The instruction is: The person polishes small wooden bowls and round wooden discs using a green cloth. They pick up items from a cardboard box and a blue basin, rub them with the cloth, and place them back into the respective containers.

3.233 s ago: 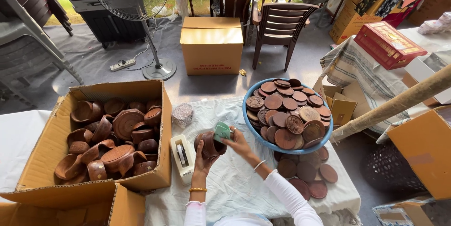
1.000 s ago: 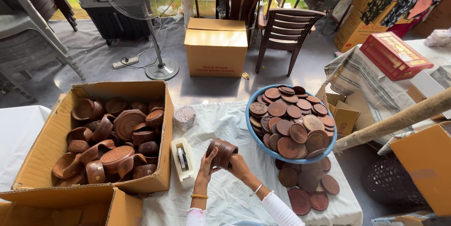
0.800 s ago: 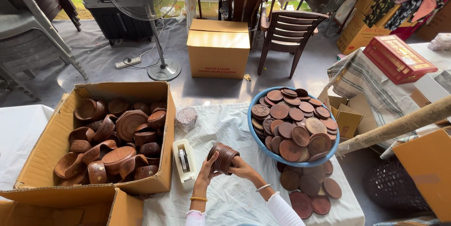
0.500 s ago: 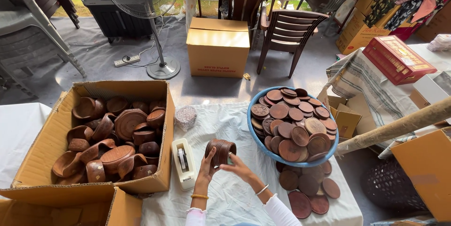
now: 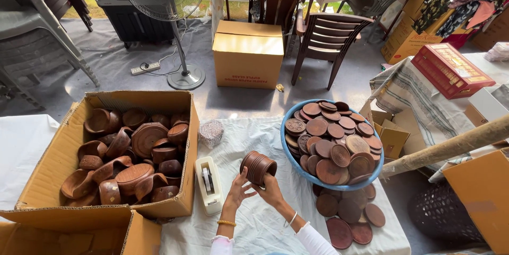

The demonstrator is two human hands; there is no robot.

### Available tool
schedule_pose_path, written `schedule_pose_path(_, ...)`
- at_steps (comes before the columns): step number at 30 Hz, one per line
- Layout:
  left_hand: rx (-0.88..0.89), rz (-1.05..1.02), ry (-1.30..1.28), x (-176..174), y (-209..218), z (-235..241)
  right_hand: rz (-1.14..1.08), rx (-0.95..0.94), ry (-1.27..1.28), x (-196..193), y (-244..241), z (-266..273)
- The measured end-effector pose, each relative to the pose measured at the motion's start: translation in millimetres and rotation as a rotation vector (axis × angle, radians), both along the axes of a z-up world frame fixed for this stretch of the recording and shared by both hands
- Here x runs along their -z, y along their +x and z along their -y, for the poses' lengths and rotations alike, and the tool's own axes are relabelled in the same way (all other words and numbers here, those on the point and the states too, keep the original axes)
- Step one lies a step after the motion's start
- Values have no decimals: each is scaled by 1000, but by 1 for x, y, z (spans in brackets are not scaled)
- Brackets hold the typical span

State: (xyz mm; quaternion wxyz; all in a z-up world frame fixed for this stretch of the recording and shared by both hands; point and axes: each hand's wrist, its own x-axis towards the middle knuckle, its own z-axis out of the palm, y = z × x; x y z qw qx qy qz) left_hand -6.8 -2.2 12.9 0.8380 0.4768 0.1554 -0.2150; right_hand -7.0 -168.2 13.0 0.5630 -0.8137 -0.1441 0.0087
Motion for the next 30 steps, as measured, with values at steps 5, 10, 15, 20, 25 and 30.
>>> schedule_pose_path(5, -80, -36, -173, 39, 8, 6, 383, -87, -616, 31, -4, 5)
schedule_pose_path(10, -228, 106, 124, 39, 13, 15, -599, -55, 478, -46, -19, -16)
schedule_pose_path(15, -269, -69, -67, 30, 11, 10, 238, -237, -273, -8, -22, -14)
schedule_pose_path(20, -183, -62, 141, 37, 6, -1, 135, -389, -378, -28, -25, -2)
schedule_pose_path(25, -151, -41, 73, 15, 5, -8, -667, -206, 817, 91, 2, 6)
schedule_pose_path(30, -101, -86, 57, 6, 15, -18, -386, -175, 697, 36, -3, -29)
